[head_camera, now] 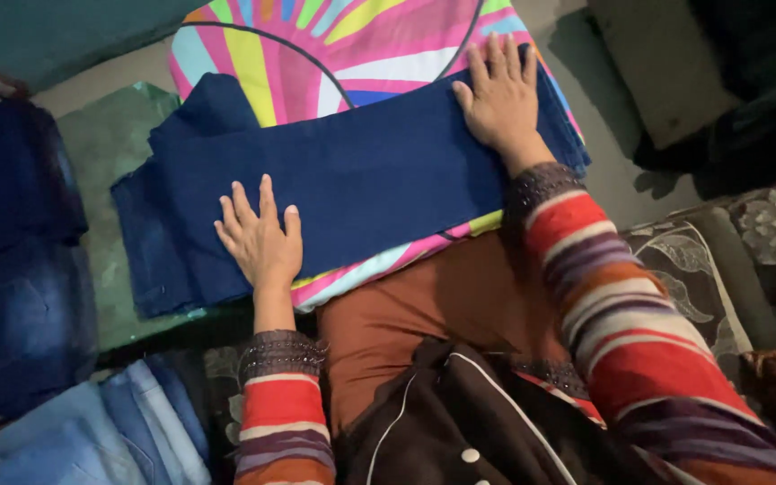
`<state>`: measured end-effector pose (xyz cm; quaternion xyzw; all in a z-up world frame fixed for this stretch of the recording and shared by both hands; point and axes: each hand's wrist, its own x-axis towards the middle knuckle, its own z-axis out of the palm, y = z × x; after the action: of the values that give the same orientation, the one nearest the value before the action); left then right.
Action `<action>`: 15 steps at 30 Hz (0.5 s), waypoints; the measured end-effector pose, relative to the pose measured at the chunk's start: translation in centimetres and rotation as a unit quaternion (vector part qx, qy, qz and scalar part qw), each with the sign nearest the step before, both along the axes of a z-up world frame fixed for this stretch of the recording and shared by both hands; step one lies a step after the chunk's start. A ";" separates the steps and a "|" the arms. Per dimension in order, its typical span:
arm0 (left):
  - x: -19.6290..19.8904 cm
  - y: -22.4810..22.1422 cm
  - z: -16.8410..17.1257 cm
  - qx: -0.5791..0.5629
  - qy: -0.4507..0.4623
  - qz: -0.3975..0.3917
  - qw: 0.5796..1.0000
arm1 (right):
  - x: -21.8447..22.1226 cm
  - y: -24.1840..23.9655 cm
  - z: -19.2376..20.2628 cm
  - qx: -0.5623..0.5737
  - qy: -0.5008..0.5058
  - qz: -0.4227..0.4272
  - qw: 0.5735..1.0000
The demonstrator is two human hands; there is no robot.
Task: Folding denim jeans and stacking them neatly on a flat surface.
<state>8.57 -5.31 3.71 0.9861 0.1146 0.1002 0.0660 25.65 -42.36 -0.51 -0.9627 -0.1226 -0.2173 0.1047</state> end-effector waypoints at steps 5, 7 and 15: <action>-0.2 0.0 0.1 -0.001 -0.030 -0.010 1.000 | -6.2 -2.4 1.0 -0.006 0.053 -0.064 0.997; -0.3 -0.2 0.2 -0.001 -0.020 -0.011 1.000 | -8.7 -3.7 1.3 -0.001 0.081 -0.083 0.993; -0.3 0.2 -0.6 0.001 -0.026 -0.016 1.000 | -11.5 -6.0 1.7 0.024 -0.034 -0.073 0.996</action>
<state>8.30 -5.12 3.16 0.9849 0.0973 0.1248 0.0697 14.12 -48.38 1.16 -0.9585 -0.0499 -0.2594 0.1073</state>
